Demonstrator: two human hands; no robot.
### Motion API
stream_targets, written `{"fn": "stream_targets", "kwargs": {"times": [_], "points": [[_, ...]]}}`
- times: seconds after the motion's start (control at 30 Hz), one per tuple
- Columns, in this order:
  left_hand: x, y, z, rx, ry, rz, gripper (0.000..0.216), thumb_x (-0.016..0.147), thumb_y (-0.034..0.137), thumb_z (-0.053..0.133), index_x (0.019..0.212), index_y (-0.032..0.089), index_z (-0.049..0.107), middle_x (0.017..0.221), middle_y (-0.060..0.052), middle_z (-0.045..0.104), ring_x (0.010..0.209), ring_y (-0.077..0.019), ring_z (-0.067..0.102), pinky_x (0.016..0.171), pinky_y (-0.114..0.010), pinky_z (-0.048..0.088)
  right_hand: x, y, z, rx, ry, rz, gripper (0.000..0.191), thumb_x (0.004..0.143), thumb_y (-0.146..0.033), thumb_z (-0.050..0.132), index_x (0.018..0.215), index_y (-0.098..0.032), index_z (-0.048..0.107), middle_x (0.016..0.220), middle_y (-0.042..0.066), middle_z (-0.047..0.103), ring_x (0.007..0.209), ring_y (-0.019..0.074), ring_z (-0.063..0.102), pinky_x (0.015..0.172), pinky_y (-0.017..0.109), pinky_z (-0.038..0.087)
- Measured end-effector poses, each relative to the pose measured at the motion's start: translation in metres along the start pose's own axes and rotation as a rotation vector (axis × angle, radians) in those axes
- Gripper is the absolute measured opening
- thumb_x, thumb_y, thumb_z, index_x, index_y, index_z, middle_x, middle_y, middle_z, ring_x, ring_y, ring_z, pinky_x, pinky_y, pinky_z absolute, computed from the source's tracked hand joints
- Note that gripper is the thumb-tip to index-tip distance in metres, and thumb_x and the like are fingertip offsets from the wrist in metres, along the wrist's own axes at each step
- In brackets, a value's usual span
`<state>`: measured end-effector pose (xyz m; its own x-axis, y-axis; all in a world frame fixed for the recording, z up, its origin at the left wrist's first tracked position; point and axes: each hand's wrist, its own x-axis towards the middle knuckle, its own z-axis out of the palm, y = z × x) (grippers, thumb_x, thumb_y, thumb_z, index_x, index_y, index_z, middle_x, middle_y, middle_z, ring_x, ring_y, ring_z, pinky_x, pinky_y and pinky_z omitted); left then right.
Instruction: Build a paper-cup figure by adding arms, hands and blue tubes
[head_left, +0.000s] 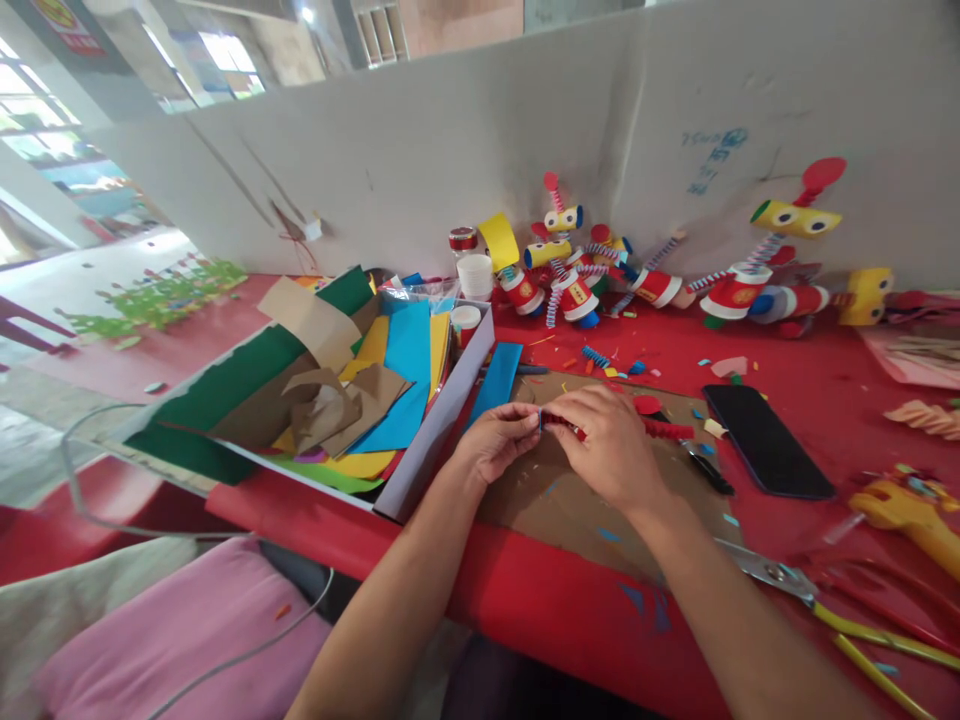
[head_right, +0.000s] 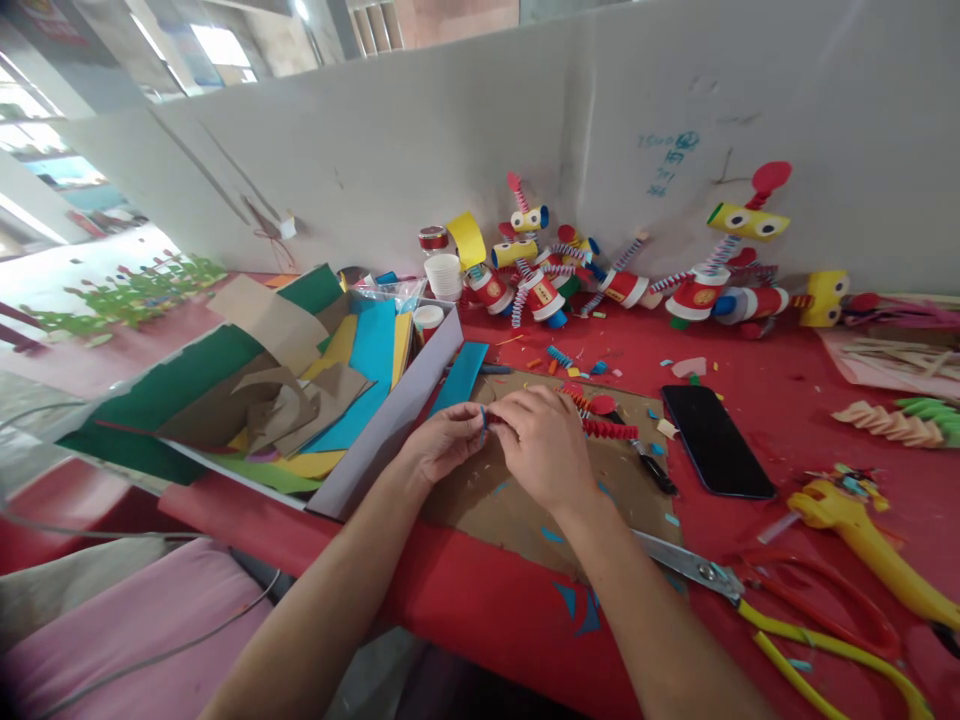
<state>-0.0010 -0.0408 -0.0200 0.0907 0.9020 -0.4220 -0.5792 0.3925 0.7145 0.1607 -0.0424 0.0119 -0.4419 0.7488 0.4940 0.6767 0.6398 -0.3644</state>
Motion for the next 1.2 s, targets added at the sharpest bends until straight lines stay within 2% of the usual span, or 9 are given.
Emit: {"fn": "stream_targets", "kwargs": {"times": [0.2,0.4,0.63,0.83,1.2], "points": [[-0.002,0.002,0.000,0.019,-0.035,0.042,0.024,0.058,0.005,0.084,0.069,0.011,0.064,0.067,0.003,0.062,0.061,-0.0058,0.059,0.059,-0.016,0.048,0.000,0.000,0.000,0.000,0.015,-0.003,0.016,0.086,-0.016,0.063,0.097,-0.021,0.074,0.097,0.004,0.074,0.097,0.0241,0.059,0.088,0.040,0.044],[-0.002,0.003,-0.005,0.055,-0.178,0.051,0.034,0.056,0.016,0.088,0.077,0.014,0.062,0.073,0.002,0.062,0.065,-0.0082,0.060,0.064,-0.021,0.050,0.000,0.000,-0.001,-0.005,0.004,-0.007,0.015,0.084,-0.014,0.066,0.095,-0.021,0.073,0.094,0.002,0.073,0.096,0.0234,0.058,0.087,0.038,0.043],[0.005,0.000,-0.011,0.020,-0.170,0.047,0.033,0.052,0.011,0.089,0.072,0.013,0.063,0.068,0.003,0.061,0.063,-0.0072,0.060,0.061,-0.018,0.047,-0.001,0.000,0.000,-0.002,-0.004,-0.020,0.012,0.084,-0.015,0.067,0.092,-0.022,0.073,0.089,0.001,0.072,0.093,0.0216,0.057,0.085,0.036,0.042],[0.010,-0.002,-0.011,0.022,-0.176,0.013,0.031,0.054,0.008,0.087,0.071,0.013,0.062,0.068,0.003,0.061,0.064,-0.0077,0.061,0.064,-0.020,0.049,-0.001,0.000,0.001,-0.013,0.022,-0.048,0.008,0.083,-0.016,0.069,0.088,-0.021,0.073,0.088,0.000,0.074,0.092,0.0215,0.057,0.085,0.036,0.040],[0.007,-0.001,-0.008,0.037,-0.240,-0.003,0.035,0.052,0.009,0.088,0.078,0.013,0.063,0.069,0.003,0.061,0.063,-0.0076,0.060,0.063,-0.019,0.048,0.000,-0.003,0.000,0.010,0.081,-0.040,0.011,0.083,-0.012,0.066,0.085,-0.022,0.072,0.087,-0.001,0.075,0.091,0.0209,0.060,0.085,0.037,0.036]]}}
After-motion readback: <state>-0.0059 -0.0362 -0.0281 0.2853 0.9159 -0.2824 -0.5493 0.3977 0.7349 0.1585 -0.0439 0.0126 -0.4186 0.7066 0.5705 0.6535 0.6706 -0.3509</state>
